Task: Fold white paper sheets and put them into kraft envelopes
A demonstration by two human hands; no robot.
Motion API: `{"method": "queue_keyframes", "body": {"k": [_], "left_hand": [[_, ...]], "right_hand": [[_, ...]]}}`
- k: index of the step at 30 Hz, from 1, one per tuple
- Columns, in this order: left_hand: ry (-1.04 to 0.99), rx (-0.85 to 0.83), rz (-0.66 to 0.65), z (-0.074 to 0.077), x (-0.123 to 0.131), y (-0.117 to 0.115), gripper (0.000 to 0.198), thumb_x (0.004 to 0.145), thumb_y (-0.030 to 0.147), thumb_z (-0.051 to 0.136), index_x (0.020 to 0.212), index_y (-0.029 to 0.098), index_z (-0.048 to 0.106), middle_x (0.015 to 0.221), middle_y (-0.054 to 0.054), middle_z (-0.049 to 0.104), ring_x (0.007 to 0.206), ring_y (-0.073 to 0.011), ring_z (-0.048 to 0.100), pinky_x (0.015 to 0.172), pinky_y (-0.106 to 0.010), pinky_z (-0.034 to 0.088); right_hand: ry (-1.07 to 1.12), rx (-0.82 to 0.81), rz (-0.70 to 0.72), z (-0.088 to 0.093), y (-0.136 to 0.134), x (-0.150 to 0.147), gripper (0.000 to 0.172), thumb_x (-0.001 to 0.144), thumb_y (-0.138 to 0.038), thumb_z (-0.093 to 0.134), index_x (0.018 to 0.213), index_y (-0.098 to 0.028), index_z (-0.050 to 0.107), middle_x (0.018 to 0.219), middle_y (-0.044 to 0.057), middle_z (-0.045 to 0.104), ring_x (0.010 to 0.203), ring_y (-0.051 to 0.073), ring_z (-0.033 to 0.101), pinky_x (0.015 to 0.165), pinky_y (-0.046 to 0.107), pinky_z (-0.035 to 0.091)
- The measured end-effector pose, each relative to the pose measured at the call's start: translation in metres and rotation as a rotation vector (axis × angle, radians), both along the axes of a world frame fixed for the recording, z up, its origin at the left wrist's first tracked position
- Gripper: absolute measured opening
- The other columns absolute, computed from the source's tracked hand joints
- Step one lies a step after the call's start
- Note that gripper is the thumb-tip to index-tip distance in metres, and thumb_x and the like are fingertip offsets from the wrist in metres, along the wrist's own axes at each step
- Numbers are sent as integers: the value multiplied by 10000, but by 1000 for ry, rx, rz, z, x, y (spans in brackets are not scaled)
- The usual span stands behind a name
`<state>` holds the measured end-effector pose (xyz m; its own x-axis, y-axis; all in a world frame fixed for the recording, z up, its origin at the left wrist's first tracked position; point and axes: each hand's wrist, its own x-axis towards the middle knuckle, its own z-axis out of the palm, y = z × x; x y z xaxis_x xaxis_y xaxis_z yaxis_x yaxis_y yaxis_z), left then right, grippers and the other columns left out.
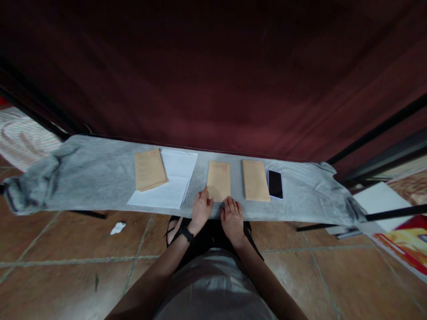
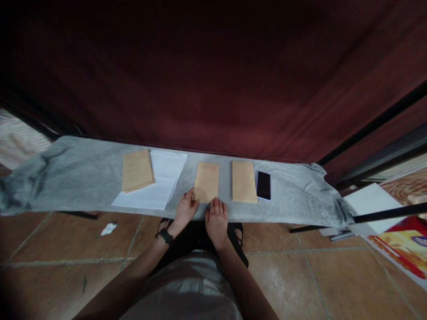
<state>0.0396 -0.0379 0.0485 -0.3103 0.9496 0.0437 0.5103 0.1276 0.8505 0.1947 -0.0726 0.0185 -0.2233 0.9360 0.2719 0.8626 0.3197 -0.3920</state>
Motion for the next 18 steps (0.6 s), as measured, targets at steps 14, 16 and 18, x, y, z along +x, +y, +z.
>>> {"method": "queue_keyframes", "body": {"k": [14, 16, 18], "left_hand": [[-475, 188, -246, 36, 44, 4, 488, 825, 269, 662, 1309, 207, 629, 805, 5, 681, 730, -147, 640, 727, -264, 515], [-455, 195, -281, 34, 46, 1, 446, 846, 322, 668, 1279, 216, 656, 906, -33, 721, 799, -161, 669, 755, -273, 530], [-409, 182, -268, 27, 43, 1, 343, 844, 319, 668, 1169, 219, 714, 944, -55, 737, 819, -174, 679, 759, -285, 535]], "right_hand": [[406, -104, -217, 25, 30, 8, 304, 999, -237, 425, 1146, -178, 685, 1062, 172, 692, 930, 267, 699, 848, 387, 563], [560, -110, -260, 23, 37, 21, 291, 1005, -323, 431, 945, -195, 686, 941, 134, 701, 859, 243, 708, 814, 362, 573], [642, -112, -306, 20, 46, 37, 373, 1010, -424, 395, 800, -215, 620, 776, 79, 675, 773, 222, 709, 744, 342, 592]]}}
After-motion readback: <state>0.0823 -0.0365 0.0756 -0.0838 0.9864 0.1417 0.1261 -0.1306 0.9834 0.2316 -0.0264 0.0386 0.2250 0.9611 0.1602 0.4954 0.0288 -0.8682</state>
